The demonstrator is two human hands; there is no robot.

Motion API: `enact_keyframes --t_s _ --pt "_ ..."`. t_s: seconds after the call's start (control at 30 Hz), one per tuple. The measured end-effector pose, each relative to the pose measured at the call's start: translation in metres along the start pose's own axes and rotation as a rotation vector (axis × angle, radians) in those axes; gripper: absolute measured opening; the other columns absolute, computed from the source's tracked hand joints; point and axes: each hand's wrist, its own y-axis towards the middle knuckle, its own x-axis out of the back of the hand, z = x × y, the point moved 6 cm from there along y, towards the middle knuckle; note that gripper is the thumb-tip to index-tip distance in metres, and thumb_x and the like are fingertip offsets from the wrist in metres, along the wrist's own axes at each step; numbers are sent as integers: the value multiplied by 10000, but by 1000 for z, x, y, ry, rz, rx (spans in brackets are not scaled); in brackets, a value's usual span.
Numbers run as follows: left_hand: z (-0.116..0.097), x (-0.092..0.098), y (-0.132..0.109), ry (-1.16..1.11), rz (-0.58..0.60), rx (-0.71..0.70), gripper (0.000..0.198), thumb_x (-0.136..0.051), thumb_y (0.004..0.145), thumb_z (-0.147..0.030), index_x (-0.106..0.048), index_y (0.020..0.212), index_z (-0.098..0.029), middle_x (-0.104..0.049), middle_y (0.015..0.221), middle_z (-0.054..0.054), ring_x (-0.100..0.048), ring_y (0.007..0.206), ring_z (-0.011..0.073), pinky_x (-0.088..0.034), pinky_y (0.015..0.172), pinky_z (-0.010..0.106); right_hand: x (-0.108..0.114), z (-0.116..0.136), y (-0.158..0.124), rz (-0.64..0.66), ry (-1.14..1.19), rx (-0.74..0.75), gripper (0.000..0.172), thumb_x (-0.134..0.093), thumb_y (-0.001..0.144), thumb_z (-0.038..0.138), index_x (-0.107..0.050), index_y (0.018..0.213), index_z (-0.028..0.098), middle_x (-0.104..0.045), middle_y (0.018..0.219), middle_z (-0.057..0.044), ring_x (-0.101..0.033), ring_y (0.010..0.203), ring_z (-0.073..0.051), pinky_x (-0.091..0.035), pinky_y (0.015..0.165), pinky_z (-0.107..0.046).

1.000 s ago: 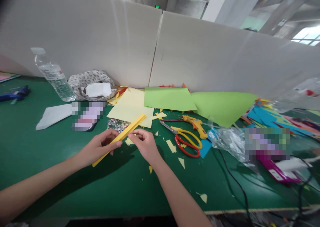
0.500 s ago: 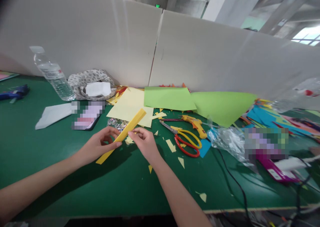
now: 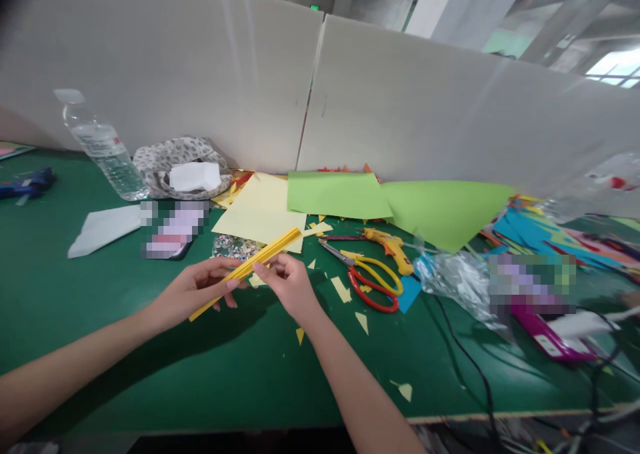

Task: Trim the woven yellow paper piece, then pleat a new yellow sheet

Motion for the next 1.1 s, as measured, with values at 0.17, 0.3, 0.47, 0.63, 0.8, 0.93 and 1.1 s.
enact_keyframes --t_s 0.17,0.3,0.47,0.63,0.8,0.93,1.1 --pt "3 1 0 -194 16 82 396 -542 812 -433 -526 1123 -189 -677 964 85 -653 674 151 -476 559 233 1 0 0 -14 9 -5 262 -673 690 401 -584 718 156 -385 484 75 -288 450 -51 -186 436 -218" --pt "4 2 0 -294 3 127 379 -533 817 -447 -541 1112 -209 -673 992 76 -661 677 163 -483 549 231 1 2 -1 -28 73 -28 246 -678 683 378 -554 678 165 -373 463 84 -263 418 -40 -156 415 -214" --pt "8 5 0 -402 -86 221 368 -614 773 -403 -557 1096 -234 -674 966 35 -648 728 144 -488 595 212 4 3 -1 -77 221 -35 186 -643 692 295 -510 634 179 -323 396 105 -220 370 -35 -117 404 -218" --pt "9 4 -1 -397 -50 242 417 -697 702 -301 -554 1090 -249 -655 941 1 -612 709 112 -468 581 191 3 1 0 -35 281 -40 168 -648 677 298 -539 684 171 -324 401 107 -217 368 -34 -117 400 -217" --pt "9 7 0 -337 -74 202 414 -702 693 -293 -538 1070 -250 -616 981 -12 -597 740 103 -461 591 185 1 -5 2 -39 150 -104 260 -633 719 385 -481 670 180 -322 413 105 -241 373 -38 -130 391 -208" --pt "9 7 2 -325 -57 177 367 -678 717 -296 -514 1041 -242 -621 900 -20 -595 695 105 -462 586 199 5 0 3 -103 58 28 294 -696 679 339 -440 720 200 -366 495 105 -305 443 -48 -247 438 -189" --pt "10 5 3 -295 -35 142 362 -665 724 -272 -498 1044 -249 -633 896 -21 -601 722 117 -466 630 222 -1 9 -3 -3 42 156 257 -694 690 276 -520 873 228 -400 575 91 -357 489 -61 -319 484 -203"
